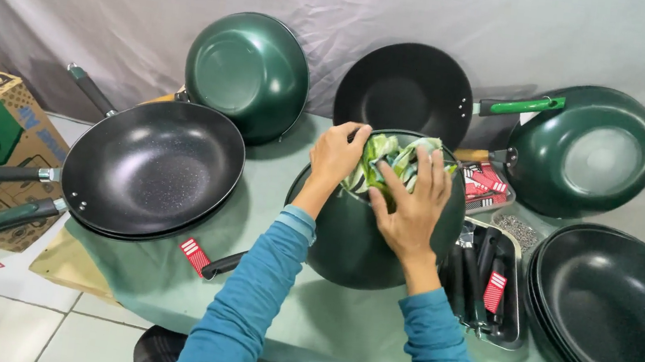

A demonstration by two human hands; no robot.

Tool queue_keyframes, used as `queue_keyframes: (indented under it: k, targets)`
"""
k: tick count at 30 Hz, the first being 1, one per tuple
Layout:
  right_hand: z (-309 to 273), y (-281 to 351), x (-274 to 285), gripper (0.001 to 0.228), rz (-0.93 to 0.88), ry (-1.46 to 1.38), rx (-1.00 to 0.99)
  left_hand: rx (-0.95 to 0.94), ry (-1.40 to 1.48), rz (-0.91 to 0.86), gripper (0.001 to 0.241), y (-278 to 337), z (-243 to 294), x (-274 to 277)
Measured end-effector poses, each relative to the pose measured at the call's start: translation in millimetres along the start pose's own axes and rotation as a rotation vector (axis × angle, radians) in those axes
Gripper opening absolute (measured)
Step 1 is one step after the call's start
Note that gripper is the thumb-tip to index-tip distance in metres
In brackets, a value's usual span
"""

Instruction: Cleaning woks with a cloth and then assembling handles onto them using a tool.

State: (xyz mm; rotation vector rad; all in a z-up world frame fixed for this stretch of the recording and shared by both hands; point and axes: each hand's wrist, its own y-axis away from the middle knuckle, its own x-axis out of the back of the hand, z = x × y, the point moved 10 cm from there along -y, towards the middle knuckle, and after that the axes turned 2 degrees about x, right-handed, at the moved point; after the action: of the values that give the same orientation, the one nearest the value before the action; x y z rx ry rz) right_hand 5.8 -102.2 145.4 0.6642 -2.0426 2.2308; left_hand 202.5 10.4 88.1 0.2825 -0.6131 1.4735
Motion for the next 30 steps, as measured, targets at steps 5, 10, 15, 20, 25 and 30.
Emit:
queue_keyframes:
  k: [5, 10, 15, 20, 25, 30]
  targets:
    - [25.4, 14.1, 9.9, 0.037, 0.003, 0.005, -0.138, -0.009, -0.021, 0.030, 0.043, 14.3, 6.4, 8.5]
    - [148.8, 63.4, -29.0, 0.047, 0.013, -0.141, -0.424, -0.012, -0.009, 0.063, 0.043, 43.8, 22.1, 28.9]
    - [85.0, -15.4, -23.5, 0.047, -0.239, -0.228, -0.154, -0.057, 0.020, -0.004, 0.044, 79.7, 56.4, 37.1]
    - [80.6, -25.3, -46.4, 0.041, -0.335, -0.194, -0.077, -0.113, 0.095, -0.003, 0.039, 108.5, 70.4, 47.2]
    - [63.8, -36.7, -33.8, 0.028, -0.395, -0.311, -0.109, -0.488, 0.376, 0.303, 0.029, 170.7, 63.9, 94.2]
    - [48.4, -45.4, -11.0, 0.020, -0.415, -0.561, -0.148, -0.064, 0.626, 0.133, 0.022, 222.3, -38.8, 109.9]
